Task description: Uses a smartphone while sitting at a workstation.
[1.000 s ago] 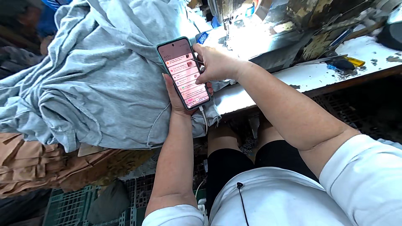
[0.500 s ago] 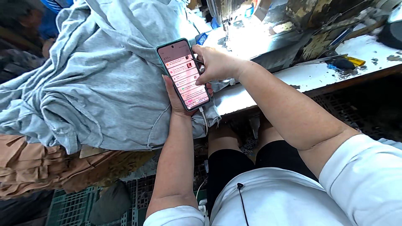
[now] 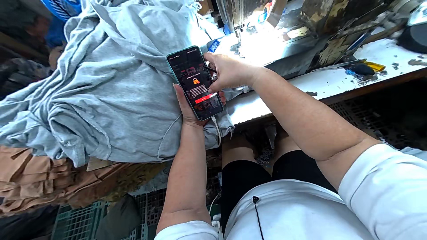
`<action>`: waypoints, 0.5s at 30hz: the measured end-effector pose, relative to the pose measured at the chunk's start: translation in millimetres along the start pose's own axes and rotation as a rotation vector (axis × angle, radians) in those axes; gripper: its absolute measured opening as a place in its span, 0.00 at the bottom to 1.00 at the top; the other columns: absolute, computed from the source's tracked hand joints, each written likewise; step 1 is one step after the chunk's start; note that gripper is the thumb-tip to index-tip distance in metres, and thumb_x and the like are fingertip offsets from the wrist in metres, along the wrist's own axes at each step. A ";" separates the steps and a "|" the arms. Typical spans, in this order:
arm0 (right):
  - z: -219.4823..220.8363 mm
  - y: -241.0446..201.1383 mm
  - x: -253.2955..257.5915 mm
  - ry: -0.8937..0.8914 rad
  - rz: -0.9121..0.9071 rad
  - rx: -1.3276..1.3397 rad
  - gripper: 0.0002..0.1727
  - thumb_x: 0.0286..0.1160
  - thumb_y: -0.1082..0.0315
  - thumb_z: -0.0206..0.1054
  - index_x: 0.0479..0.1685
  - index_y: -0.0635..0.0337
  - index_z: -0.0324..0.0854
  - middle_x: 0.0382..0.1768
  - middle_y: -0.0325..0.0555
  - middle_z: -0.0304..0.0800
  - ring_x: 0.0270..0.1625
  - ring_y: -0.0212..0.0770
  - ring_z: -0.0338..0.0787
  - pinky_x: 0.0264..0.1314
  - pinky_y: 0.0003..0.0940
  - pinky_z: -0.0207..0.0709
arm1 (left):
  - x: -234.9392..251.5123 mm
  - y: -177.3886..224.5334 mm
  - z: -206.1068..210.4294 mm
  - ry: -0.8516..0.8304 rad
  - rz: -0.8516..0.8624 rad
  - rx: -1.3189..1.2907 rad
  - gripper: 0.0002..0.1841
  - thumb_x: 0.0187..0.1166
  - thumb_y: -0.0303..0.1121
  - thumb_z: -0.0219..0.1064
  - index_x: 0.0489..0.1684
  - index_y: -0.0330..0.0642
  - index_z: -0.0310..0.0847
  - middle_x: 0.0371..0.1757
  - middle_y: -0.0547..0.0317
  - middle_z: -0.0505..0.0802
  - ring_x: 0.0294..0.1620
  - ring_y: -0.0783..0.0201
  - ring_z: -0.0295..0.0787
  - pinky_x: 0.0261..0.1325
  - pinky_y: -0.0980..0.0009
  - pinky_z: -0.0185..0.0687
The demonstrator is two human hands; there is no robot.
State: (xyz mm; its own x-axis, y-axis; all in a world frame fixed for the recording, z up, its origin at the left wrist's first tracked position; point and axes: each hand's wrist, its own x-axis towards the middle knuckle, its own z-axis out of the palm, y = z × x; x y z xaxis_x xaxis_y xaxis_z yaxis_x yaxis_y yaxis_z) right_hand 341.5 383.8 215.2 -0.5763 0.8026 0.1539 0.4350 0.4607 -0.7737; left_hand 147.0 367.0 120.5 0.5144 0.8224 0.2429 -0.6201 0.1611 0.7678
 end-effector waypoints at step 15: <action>11.2 -11.0 -5.4 0.070 0.045 -0.055 0.54 0.51 0.66 0.89 0.83 0.65 0.61 0.64 0.59 0.84 0.64 0.51 0.88 0.68 0.51 0.81 | 0.1 -1.1 -0.7 -0.003 0.083 0.041 0.45 0.52 0.80 0.69 0.61 0.54 0.87 0.49 0.53 0.96 0.49 0.54 0.95 0.51 0.52 0.92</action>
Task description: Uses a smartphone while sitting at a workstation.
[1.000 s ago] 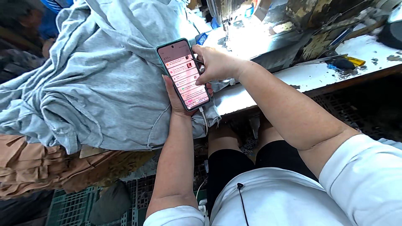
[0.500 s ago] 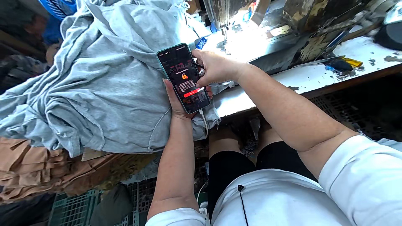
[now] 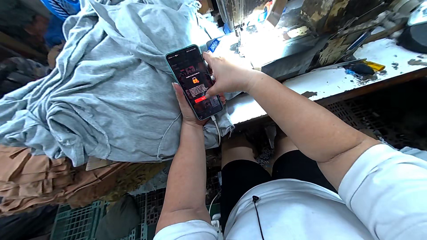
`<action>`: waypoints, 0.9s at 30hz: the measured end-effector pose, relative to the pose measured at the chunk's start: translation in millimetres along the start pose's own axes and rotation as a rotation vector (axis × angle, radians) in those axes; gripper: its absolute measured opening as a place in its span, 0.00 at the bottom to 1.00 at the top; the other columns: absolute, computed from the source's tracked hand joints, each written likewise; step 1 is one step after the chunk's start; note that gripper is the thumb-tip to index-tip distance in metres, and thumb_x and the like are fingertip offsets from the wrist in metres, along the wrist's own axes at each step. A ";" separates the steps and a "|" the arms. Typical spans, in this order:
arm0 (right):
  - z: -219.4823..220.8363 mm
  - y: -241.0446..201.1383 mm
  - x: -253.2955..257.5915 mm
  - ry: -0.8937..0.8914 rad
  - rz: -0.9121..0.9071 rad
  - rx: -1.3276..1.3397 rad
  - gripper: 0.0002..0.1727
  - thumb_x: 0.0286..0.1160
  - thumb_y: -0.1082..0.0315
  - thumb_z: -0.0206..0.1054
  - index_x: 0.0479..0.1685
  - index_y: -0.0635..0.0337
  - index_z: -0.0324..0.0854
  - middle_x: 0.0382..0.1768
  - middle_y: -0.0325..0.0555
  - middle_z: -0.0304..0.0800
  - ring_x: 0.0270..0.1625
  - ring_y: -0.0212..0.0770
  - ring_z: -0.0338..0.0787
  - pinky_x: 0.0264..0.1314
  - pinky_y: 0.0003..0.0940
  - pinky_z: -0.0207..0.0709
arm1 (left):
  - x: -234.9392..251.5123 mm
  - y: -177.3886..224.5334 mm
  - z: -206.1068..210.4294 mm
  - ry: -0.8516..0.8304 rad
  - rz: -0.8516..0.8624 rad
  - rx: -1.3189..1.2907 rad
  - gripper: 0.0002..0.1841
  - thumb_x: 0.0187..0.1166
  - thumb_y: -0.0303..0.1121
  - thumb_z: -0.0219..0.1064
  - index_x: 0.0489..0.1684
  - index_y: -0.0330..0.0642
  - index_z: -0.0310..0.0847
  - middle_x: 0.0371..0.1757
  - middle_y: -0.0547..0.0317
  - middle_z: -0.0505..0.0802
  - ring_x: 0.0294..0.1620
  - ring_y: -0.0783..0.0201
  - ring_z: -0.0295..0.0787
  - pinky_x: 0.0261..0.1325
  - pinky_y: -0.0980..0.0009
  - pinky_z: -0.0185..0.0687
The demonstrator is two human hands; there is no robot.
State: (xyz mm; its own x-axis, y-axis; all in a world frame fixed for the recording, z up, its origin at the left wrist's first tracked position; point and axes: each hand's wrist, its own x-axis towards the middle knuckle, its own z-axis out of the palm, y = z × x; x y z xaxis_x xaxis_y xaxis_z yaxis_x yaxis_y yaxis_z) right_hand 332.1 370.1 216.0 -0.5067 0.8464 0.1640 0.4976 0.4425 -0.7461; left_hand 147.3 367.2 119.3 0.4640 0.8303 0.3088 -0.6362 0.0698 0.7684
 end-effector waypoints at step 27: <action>-2.0 1.0 0.1 -0.015 -0.010 -0.038 0.54 0.57 0.63 0.87 0.87 0.66 0.58 0.68 0.59 0.82 0.70 0.51 0.85 0.74 0.49 0.77 | 0.0 0.6 -1.2 -0.016 -0.008 -0.010 0.45 0.51 0.79 0.71 0.61 0.54 0.87 0.50 0.53 0.96 0.50 0.54 0.95 0.52 0.51 0.92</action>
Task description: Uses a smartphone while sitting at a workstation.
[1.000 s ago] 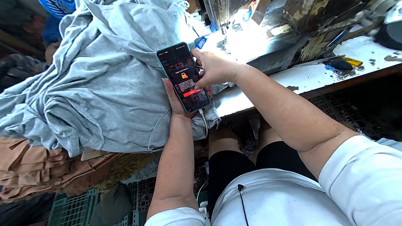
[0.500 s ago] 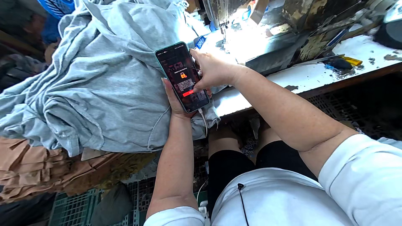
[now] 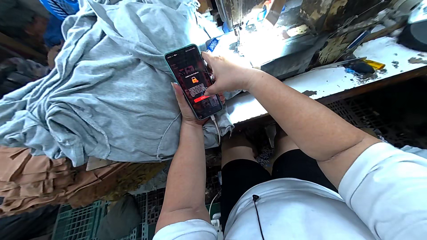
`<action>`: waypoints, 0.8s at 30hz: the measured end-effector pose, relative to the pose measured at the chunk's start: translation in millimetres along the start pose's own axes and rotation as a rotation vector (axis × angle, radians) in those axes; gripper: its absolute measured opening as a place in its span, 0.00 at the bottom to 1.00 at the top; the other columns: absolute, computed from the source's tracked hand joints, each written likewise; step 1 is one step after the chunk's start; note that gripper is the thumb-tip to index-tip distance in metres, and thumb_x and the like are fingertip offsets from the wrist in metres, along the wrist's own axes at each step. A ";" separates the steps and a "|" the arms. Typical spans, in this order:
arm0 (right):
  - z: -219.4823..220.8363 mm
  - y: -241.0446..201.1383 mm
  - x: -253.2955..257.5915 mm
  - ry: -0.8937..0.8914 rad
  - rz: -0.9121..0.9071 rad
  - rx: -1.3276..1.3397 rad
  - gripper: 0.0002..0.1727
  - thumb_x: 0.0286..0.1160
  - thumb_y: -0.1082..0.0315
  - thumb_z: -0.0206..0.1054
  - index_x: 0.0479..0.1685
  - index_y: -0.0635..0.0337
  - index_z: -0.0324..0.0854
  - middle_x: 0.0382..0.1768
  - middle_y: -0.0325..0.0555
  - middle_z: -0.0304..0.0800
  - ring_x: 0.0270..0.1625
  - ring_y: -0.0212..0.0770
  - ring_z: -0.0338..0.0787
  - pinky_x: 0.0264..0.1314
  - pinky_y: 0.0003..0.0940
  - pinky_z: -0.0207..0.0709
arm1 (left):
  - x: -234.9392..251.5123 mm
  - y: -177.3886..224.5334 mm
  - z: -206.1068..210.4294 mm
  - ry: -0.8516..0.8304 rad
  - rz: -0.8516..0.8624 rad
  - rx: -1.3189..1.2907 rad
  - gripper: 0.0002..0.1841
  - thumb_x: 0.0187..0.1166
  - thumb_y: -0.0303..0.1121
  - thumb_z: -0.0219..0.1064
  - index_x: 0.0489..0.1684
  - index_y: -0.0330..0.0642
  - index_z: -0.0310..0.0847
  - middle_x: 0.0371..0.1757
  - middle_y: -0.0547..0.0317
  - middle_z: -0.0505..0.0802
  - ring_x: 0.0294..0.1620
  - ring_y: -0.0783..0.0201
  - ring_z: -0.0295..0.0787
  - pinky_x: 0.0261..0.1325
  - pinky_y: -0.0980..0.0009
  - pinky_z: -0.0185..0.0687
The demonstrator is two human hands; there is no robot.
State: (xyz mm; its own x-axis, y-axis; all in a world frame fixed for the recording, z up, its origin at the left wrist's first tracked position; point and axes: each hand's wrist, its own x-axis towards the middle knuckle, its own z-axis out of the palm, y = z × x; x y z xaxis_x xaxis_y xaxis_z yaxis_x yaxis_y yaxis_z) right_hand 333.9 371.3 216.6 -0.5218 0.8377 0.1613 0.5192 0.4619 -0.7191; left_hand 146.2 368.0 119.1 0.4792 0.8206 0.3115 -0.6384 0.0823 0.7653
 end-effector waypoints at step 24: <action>9.9 0.5 3.8 0.090 0.013 -0.020 0.46 0.64 0.57 0.83 0.82 0.66 0.64 0.65 0.58 0.84 0.68 0.50 0.85 0.73 0.49 0.76 | -0.5 -0.2 1.7 0.080 0.037 0.065 0.44 0.55 0.82 0.65 0.61 0.56 0.85 0.50 0.55 0.96 0.50 0.56 0.95 0.50 0.53 0.92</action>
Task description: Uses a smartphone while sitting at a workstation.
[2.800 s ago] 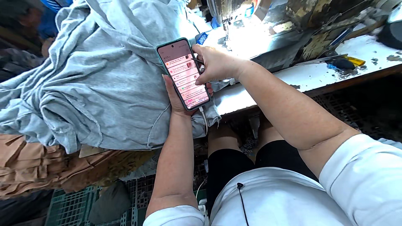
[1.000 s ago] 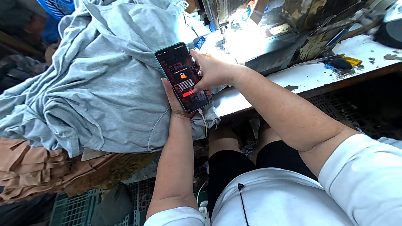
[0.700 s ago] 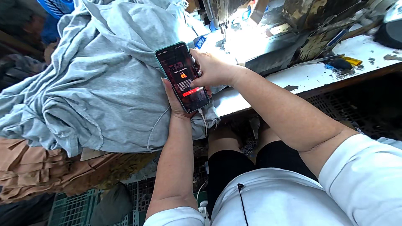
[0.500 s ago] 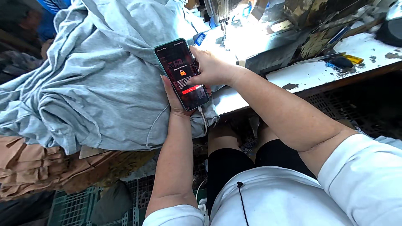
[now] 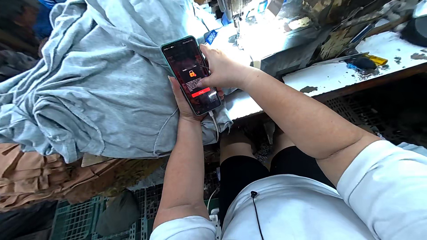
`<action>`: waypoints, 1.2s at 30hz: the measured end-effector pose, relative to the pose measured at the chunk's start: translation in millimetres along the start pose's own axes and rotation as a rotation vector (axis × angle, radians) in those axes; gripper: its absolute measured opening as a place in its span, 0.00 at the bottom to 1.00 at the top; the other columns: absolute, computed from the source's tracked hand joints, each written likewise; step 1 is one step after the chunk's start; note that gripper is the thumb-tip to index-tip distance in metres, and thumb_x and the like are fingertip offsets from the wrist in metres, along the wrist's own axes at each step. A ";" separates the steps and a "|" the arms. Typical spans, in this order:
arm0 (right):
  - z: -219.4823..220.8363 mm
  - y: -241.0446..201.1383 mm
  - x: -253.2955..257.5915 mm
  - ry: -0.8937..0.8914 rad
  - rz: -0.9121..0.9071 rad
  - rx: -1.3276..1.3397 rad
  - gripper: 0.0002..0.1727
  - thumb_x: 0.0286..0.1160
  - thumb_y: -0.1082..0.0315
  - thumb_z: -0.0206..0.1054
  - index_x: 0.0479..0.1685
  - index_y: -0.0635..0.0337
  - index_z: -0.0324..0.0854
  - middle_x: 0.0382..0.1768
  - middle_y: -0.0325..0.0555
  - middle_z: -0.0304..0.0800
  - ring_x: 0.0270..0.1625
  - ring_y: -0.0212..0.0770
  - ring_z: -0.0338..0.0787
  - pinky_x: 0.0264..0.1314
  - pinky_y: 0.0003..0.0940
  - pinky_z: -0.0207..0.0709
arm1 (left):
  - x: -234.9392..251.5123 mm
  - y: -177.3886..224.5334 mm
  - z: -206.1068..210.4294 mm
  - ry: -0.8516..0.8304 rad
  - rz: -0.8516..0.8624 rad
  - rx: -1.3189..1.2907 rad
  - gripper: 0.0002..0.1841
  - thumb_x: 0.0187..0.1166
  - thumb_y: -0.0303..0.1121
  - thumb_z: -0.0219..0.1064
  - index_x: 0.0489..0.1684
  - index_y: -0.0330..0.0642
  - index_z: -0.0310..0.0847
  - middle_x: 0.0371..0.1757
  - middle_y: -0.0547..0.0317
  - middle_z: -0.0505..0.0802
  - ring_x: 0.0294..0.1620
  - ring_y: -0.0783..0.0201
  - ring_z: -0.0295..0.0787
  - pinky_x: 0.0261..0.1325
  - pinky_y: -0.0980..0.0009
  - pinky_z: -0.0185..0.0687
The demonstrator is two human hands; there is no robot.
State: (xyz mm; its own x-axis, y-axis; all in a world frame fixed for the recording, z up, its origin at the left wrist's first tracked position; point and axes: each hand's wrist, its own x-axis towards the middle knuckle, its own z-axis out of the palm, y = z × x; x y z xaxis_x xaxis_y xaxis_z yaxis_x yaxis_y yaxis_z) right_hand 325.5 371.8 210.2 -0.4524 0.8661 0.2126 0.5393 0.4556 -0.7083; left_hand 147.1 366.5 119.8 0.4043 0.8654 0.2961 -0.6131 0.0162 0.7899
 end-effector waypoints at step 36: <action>96.3 41.8 -59.4 0.532 -0.023 0.418 0.25 0.80 0.60 0.69 0.70 0.65 0.75 0.45 0.47 0.93 0.41 0.36 0.92 0.46 0.37 0.88 | 1.5 0.7 1.0 -0.065 0.018 -0.047 0.50 0.55 0.78 0.69 0.69 0.45 0.81 0.56 0.46 0.94 0.51 0.51 0.94 0.54 0.55 0.92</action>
State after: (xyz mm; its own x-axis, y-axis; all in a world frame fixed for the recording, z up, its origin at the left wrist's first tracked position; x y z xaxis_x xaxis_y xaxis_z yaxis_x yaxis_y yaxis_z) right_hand 306.6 319.5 103.1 0.0090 0.8893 0.4572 0.1651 0.4496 -0.8778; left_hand 148.0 367.4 121.3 0.4352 0.8312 0.3459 -0.6511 0.0253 0.7585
